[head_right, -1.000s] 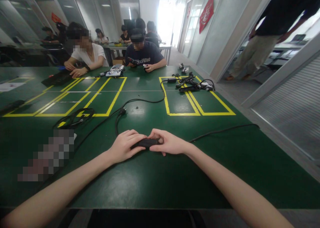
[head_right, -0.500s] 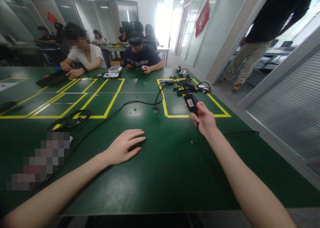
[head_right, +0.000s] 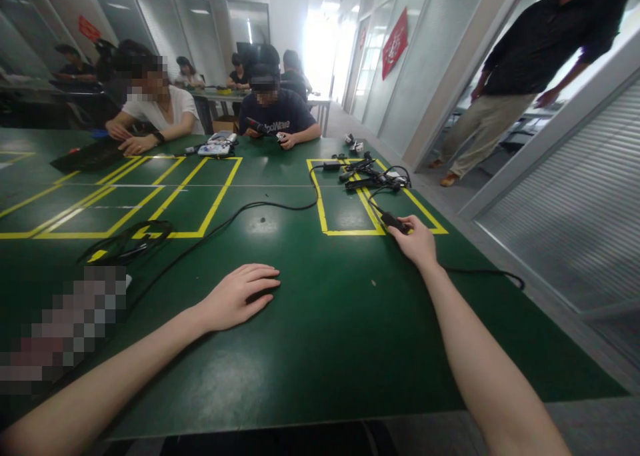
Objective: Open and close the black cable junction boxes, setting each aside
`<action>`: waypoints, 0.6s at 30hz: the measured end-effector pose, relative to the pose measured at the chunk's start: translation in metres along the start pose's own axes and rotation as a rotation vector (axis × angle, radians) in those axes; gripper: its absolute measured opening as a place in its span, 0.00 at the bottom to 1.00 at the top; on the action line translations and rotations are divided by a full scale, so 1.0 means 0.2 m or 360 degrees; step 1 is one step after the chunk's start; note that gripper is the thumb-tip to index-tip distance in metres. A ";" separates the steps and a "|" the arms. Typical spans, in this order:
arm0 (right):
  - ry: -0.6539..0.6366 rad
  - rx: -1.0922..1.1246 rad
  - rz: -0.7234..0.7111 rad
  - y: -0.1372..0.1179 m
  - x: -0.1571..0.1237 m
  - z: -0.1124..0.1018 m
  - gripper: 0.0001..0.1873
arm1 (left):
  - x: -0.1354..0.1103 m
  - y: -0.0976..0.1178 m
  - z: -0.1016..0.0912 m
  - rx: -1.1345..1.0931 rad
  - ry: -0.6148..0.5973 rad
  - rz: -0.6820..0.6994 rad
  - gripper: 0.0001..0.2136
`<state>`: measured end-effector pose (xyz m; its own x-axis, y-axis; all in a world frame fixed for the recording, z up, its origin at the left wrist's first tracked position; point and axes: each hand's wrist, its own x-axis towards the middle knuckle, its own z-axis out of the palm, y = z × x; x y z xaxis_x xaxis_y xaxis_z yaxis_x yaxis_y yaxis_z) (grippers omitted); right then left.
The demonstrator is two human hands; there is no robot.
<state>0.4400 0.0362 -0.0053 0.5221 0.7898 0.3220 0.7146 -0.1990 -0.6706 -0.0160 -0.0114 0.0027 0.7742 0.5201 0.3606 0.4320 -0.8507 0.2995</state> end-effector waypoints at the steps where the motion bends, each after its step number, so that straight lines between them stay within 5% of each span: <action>1: 0.0024 -0.0066 0.0005 0.01 0.01 0.00 0.18 | 0.00 0.00 0.00 -0.0003 0.0000 0.0003 0.12; 11: 0.0175 -0.0391 0.0097 0.01 0.01 0.00 0.21 | 0.00 0.00 0.00 -0.0002 -0.0002 0.0007 0.11; 18: 0.0070 -0.0080 0.0101 0.06 0.03 -0.01 0.24 | -0.01 -0.01 0.00 -0.0007 0.0007 0.0012 0.11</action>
<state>0.4524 0.0387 -0.0102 0.5861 0.7486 0.3099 0.7015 -0.2775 -0.6564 -0.0180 -0.0108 0.0011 0.7753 0.5141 0.3670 0.4242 -0.8542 0.3006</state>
